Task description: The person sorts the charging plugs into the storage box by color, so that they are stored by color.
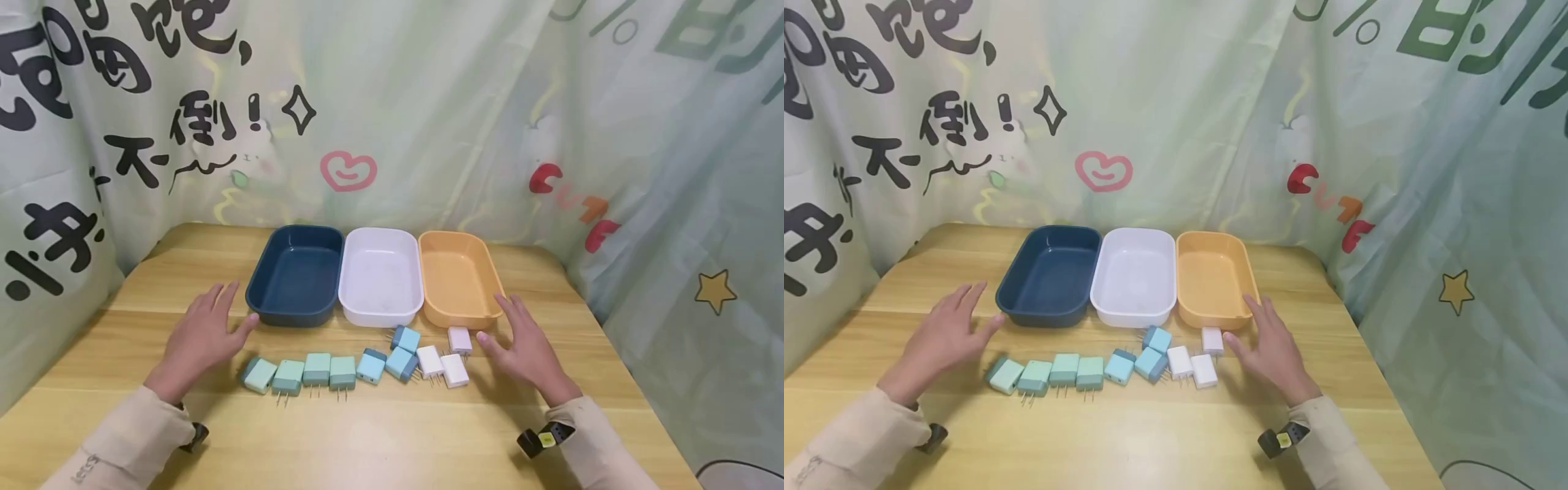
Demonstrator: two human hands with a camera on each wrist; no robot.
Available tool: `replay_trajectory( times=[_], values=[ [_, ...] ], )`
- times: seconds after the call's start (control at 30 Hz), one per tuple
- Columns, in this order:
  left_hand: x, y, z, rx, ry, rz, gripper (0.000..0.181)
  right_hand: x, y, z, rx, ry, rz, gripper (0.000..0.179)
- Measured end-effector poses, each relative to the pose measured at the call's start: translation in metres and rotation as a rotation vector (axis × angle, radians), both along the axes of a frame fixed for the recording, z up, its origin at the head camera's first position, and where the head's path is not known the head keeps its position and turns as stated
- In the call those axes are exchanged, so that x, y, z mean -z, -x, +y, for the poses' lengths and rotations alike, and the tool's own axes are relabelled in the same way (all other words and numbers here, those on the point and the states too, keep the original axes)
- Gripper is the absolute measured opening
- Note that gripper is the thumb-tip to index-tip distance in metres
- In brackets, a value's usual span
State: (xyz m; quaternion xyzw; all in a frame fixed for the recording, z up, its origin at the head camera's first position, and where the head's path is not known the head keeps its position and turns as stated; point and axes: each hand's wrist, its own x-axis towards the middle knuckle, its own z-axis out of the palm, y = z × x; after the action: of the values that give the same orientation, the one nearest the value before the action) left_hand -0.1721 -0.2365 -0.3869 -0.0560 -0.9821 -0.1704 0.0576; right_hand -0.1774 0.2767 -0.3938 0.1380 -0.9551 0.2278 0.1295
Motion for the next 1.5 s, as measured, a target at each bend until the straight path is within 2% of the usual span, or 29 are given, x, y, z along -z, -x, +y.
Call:
replay_trajectory(
  times=[0.17,0.4,0.63,0.73,0.87,1.1,1.37,1.5],
  values=[
    [-0.005,0.012,-0.005,0.024,-0.197,-0.056,0.078,-0.008,0.004,-0.008,-0.069,0.156,-0.015,0.075],
    [-0.011,0.024,-0.009,-0.033,-0.39,-0.102,0.073,-0.019,0.007,-0.024,-0.236,0.407,-0.125,0.071],
    [-0.007,0.033,-0.007,-0.062,-0.541,-0.229,0.077,-0.026,0.013,-0.038,-0.325,0.514,-0.266,0.07],
    [-0.005,0.037,-0.007,-0.068,-0.603,-0.254,0.076,-0.028,0.015,-0.045,-0.345,0.55,-0.316,0.068],
    [-0.003,0.041,-0.01,-0.074,-0.641,-0.254,0.073,-0.03,0.018,-0.055,-0.371,0.575,-0.37,0.065],
    [0.001,0.045,-0.009,-0.073,-0.703,-0.283,0.07,-0.027,0.024,-0.071,-0.375,0.528,-0.43,0.063],
    [0.004,0.05,-0.004,-0.072,-0.726,-0.283,0.069,-0.026,0.026,-0.087,-0.421,0.543,-0.455,0.062],
    [0.008,0.047,-0.006,-0.072,-0.692,-0.302,0.068,-0.02,0.025,-0.096,-0.447,0.556,-0.5,0.063]
  ],
)
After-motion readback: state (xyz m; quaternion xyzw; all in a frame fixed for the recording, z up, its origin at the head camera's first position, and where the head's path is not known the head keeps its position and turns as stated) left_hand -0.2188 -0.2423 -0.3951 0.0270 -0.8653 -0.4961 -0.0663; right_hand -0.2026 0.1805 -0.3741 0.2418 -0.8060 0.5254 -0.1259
